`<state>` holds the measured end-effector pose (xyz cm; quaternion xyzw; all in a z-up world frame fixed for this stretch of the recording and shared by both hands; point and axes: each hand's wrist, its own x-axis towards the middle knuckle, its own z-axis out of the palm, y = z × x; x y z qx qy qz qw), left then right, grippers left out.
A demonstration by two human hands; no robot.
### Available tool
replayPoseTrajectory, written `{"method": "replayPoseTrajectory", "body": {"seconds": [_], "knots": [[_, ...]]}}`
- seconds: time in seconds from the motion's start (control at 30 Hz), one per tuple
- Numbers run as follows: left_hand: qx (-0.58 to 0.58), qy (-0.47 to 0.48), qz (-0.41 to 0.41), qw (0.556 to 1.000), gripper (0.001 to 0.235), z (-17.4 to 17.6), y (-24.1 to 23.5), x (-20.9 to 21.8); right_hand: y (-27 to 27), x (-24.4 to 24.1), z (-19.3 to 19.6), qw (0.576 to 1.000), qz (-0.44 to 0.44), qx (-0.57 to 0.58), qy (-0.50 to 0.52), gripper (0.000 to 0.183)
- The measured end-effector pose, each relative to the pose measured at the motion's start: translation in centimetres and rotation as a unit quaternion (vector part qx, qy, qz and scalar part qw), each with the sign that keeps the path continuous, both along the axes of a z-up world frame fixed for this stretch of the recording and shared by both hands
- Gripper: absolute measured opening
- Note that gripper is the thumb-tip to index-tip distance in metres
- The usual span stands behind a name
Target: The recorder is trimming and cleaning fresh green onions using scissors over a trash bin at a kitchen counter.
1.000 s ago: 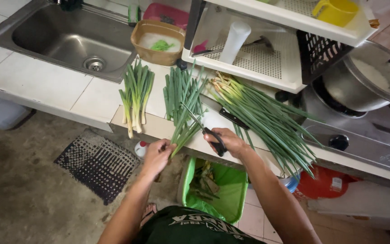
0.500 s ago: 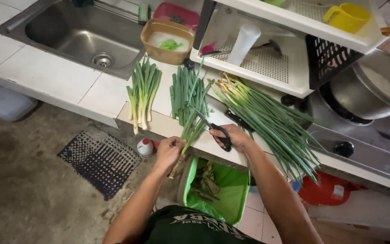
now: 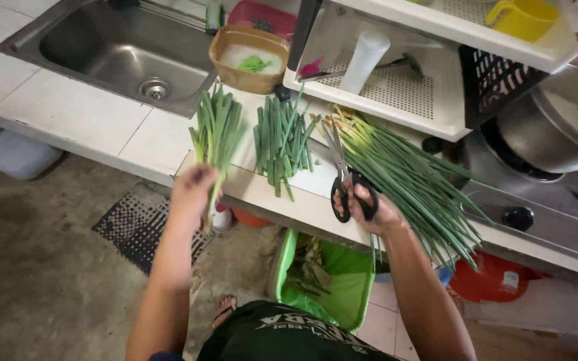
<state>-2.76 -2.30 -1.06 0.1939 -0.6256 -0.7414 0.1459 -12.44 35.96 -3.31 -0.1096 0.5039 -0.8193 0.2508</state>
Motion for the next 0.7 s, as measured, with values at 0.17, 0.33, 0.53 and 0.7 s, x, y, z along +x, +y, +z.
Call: {"method": "replayPoseTrajectory", "body": {"seconds": [0.17,0.33,0.53,0.7], "knots": [[-0.063,0.033,0.092,0.993,0.013,-0.5,-2.3,-6.1,0.6,0.3,-3.0,0.998,-0.013,0.031,0.047,0.048],[0.005,0.016,0.065,0.998,0.029,1.5,-0.4,-6.2,0.9,2.9,0.3,0.981,-0.026,0.175,0.081,0.053],[0.050,0.029,-0.035,0.998,0.058,1.7,3.3,-3.9,1.6,4.8,2.1,0.825,-0.114,0.549,0.069,0.075],[0.086,0.040,-0.115,0.989,0.051,1.1,7.3,-3.5,2.4,1.3,-3.1,0.669,-0.100,0.719,0.160,0.078]]}}
